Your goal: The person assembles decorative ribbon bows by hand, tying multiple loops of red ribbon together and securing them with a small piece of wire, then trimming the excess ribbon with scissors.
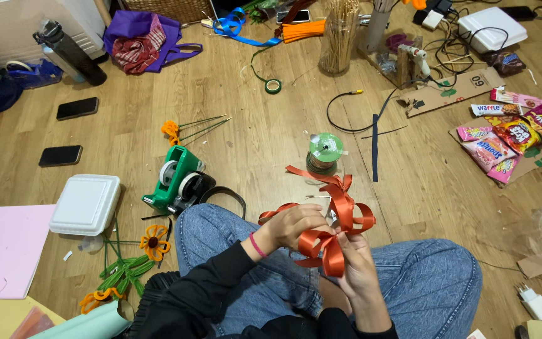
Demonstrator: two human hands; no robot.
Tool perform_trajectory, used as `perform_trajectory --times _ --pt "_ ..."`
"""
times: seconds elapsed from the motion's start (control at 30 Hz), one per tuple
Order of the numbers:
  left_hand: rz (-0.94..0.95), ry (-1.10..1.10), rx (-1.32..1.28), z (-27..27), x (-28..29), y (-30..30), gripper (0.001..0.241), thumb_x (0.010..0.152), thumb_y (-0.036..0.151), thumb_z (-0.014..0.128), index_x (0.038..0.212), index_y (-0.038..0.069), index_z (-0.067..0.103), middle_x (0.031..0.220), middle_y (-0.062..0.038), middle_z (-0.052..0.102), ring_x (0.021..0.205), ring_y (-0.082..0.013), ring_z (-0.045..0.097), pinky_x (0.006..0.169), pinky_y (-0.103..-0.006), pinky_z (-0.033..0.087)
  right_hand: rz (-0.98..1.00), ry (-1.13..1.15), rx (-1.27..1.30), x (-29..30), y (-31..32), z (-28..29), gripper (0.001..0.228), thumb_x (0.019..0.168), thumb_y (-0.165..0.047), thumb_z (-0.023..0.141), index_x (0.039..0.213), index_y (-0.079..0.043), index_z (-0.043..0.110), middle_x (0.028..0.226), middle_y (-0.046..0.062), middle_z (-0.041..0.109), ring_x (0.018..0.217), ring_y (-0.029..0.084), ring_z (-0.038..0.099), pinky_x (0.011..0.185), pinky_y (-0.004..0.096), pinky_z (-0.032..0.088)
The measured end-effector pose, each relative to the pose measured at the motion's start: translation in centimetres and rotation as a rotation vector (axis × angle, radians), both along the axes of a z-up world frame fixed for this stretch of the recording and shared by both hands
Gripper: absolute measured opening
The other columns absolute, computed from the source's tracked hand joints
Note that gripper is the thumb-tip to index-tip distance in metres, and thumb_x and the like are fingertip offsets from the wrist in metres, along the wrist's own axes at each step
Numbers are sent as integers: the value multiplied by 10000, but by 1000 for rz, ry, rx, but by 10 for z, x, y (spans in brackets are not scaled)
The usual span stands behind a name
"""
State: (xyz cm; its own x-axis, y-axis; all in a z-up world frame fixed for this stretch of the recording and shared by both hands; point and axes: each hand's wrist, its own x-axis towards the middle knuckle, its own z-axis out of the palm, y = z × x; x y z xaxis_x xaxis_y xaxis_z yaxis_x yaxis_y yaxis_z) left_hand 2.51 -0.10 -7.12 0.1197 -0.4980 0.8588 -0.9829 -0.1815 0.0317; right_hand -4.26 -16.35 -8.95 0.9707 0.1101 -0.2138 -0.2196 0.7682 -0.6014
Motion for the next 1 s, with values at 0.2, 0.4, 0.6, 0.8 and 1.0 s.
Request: perform_trajectory --times 0.2,0.4,0.6,0.8,1.0 --pt "92 -118 24 22 -4 6 232 925 58 416 1017 -41 604 912 -148 653 811 -231 658 771 -389 573 -177 114 -19 7 19 -2 180 814 -85 592 942 42 591 916 151 632 825 157 586 801 235 460" --pt "156 -119 19 40 -12 8 175 906 21 463 934 -39 625 846 -157 660 770 -233 660 763 -392 562 -303 110 -77 5 31 5 207 803 -84 595 977 29 600 955 148 636 878 172 588 861 258 449" --pt "142 -90 -21 27 -14 5 138 874 -22 489 909 -67 614 829 -170 653 746 -245 658 745 -413 576 -342 102 -118 3 35 10 184 805 -65 594 961 30 610 936 150 643 858 177 592 851 263 456" --pt "127 12 -41 26 -14 -3 115 858 -12 508 836 -55 613 798 -154 641 715 -237 644 704 -398 580 -346 207 -172 2 32 18 155 778 -90 639 860 39 612 841 158 650 784 199 618 757 275 504" --pt "68 55 118 23 -8 1 130 873 -11 491 833 -65 603 817 -148 633 703 -263 636 726 -382 568 -294 255 -172 3 25 8 201 789 -132 634 877 43 591 827 161 643 771 188 613 727 266 500"
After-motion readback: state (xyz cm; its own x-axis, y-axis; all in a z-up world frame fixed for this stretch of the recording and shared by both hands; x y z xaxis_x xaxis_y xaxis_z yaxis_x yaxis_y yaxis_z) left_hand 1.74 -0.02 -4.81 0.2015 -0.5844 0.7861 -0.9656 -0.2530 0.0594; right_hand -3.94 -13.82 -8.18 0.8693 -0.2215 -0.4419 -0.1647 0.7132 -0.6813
